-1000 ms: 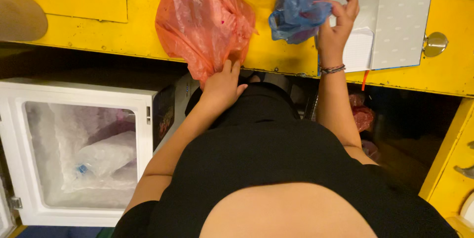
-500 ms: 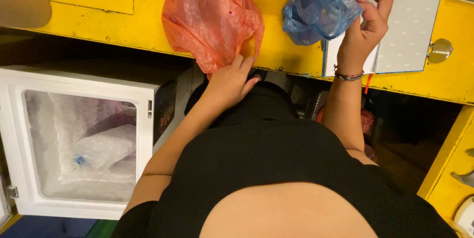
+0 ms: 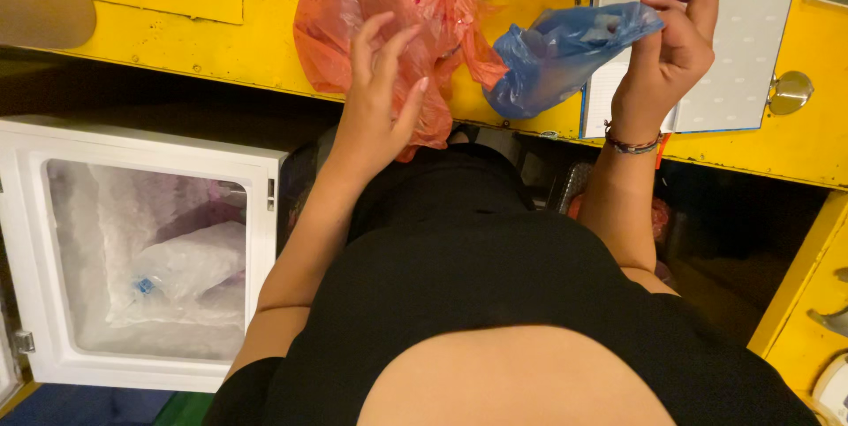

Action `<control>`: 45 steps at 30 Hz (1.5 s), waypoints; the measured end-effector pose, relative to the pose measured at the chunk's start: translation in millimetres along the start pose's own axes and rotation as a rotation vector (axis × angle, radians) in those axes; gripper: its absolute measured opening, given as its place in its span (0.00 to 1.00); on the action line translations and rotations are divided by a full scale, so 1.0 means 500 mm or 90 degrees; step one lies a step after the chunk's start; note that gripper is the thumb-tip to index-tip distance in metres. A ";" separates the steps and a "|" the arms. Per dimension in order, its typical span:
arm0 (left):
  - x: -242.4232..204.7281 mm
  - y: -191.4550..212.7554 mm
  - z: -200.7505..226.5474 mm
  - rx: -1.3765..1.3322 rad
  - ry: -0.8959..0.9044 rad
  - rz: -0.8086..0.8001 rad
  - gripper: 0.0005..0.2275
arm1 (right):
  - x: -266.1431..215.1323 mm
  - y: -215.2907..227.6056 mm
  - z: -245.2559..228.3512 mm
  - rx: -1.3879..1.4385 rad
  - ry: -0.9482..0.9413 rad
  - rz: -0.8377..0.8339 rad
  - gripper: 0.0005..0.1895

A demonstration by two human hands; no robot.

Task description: The person transfers vacuum-sealed packages of red meat from a large orange plastic bag into a smaller blue plastic bag. They handle the packages one by one, placing them into the blue bag. After transferring the items, the person writes on a notebook with a pen and then ties the orange bag shut.

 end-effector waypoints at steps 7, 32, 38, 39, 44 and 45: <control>-0.034 -0.086 -0.017 0.206 -0.044 -0.143 0.20 | -0.003 -0.012 -0.026 0.019 0.025 0.000 0.16; 0.026 0.007 -0.099 0.203 0.087 0.014 0.09 | 0.024 0.002 -0.042 0.059 -0.168 -0.005 0.11; 0.034 -0.133 -0.005 -0.124 -0.014 -0.136 0.05 | -0.044 0.041 -0.022 0.108 -0.220 -0.022 0.08; 0.031 -0.160 0.011 -0.175 -0.033 -0.177 0.05 | -0.057 0.038 -0.016 0.114 -0.241 -0.027 0.09; 0.052 -0.302 -0.001 -0.448 0.052 -0.332 0.17 | -0.097 -0.026 0.026 0.134 -0.291 -0.069 0.05; 0.059 -0.330 -0.016 -0.489 0.084 -0.346 0.20 | -0.102 -0.039 0.036 0.139 -0.306 -0.064 0.06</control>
Point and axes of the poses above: each hand's wrist, its own x-axis towards the middle knuckle, its own y-axis out of the back of the hand, z = x × y, the point moved 10 cm from there along x, towards the middle knuckle, and after that the axes turned 6 degrees about y, right-handed, at the moved point
